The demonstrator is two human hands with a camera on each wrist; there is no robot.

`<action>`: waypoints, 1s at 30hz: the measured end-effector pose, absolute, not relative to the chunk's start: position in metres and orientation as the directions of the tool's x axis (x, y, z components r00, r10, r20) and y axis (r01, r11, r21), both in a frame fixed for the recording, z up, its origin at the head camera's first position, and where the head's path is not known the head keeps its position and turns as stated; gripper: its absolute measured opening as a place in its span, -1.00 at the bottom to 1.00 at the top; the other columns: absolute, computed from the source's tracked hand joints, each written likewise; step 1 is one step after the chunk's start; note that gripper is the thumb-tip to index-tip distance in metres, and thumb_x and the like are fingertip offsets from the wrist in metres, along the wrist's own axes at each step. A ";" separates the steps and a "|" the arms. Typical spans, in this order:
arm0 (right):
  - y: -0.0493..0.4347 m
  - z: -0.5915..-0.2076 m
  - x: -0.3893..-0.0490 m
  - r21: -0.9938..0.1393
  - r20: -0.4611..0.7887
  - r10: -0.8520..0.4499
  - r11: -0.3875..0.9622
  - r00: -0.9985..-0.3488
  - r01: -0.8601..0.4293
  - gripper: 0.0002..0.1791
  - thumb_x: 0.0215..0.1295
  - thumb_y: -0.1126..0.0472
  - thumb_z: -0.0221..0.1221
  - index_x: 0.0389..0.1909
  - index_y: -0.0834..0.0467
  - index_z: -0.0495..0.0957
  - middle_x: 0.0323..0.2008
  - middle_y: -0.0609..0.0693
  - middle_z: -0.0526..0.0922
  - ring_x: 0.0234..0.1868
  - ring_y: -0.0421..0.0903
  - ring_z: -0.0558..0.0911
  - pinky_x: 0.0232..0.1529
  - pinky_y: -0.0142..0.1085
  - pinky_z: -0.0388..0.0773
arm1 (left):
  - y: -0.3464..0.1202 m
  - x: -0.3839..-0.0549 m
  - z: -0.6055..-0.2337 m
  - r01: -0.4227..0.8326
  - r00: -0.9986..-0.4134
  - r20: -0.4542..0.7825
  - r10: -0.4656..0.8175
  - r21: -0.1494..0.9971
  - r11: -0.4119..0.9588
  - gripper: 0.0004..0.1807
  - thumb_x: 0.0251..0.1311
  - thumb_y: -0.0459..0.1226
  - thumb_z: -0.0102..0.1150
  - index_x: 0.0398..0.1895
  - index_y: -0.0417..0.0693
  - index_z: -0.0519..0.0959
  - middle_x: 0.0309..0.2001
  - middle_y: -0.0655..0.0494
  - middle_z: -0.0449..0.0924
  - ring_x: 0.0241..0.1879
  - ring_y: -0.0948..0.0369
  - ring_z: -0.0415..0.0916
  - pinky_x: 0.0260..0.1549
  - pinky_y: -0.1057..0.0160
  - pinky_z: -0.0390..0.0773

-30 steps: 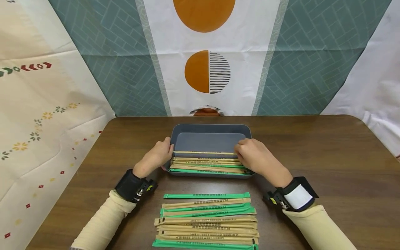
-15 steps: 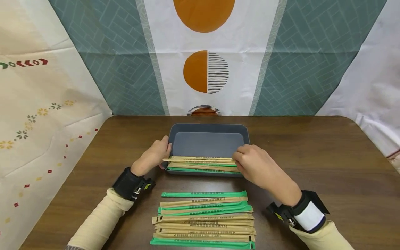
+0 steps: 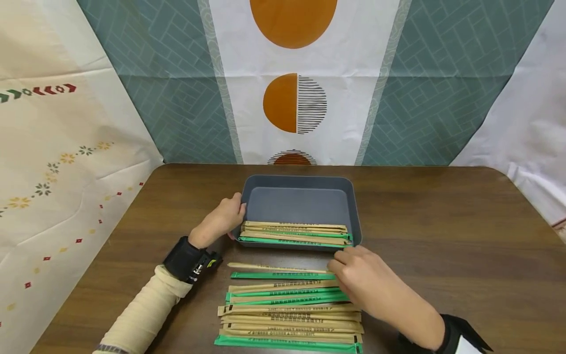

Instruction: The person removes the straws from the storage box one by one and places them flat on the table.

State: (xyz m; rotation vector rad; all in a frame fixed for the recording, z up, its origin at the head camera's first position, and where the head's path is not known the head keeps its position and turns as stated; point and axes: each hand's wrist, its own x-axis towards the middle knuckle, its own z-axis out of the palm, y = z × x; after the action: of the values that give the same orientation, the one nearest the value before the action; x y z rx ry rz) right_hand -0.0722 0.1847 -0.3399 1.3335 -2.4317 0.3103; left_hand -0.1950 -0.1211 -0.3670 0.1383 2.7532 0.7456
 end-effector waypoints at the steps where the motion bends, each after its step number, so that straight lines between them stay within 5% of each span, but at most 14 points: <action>1: 0.186 -0.343 -0.069 -0.032 0.404 -0.770 0.528 -0.494 -0.848 -0.71 -0.32 0.41 0.41 -0.49 0.09 0.60 -0.54 -0.16 0.51 -0.51 -0.24 0.46 -0.56 -0.32 0.54 | -0.121 -0.195 -0.367 0.017 -0.955 -0.248 0.165 0.508 0.861 -0.61 0.43 -0.27 -0.29 0.18 -0.38 0.18 -0.17 -0.39 0.47 -0.82 0.14 0.49 -0.80 0.21 0.59; 9: 0.185 -0.364 -0.051 -0.073 0.414 -0.782 0.481 -0.465 -0.874 -0.68 -0.32 0.39 0.39 -0.49 0.02 0.55 -0.55 -0.25 0.46 -0.52 -0.31 0.36 -0.58 -0.41 0.40 | -0.121 -0.195 -0.366 0.006 -0.958 -0.244 0.149 0.503 0.864 -0.60 0.43 -0.26 -0.28 0.19 -0.36 0.18 -0.18 -0.39 0.48 -0.83 0.14 0.48 -0.79 0.20 0.60; 30: 0.181 -0.370 -0.050 -0.038 0.396 -0.779 0.515 -0.486 -0.856 -0.72 -0.30 0.36 0.38 -0.50 0.02 0.57 -0.55 -0.23 0.48 -0.52 -0.28 0.42 -0.52 -0.35 0.46 | -0.119 -0.194 -0.367 0.004 -0.956 -0.254 0.145 0.485 0.875 -0.60 0.43 -0.25 -0.28 0.19 -0.34 0.19 -0.07 -0.41 0.46 -0.83 0.15 0.48 -0.78 0.20 0.60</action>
State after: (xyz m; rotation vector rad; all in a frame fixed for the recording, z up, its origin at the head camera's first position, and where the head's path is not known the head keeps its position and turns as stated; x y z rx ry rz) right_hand -0.0502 0.1807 -0.3697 1.3624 -2.4304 0.3295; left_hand -0.1943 -0.1194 -0.3671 0.1116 2.7625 0.7134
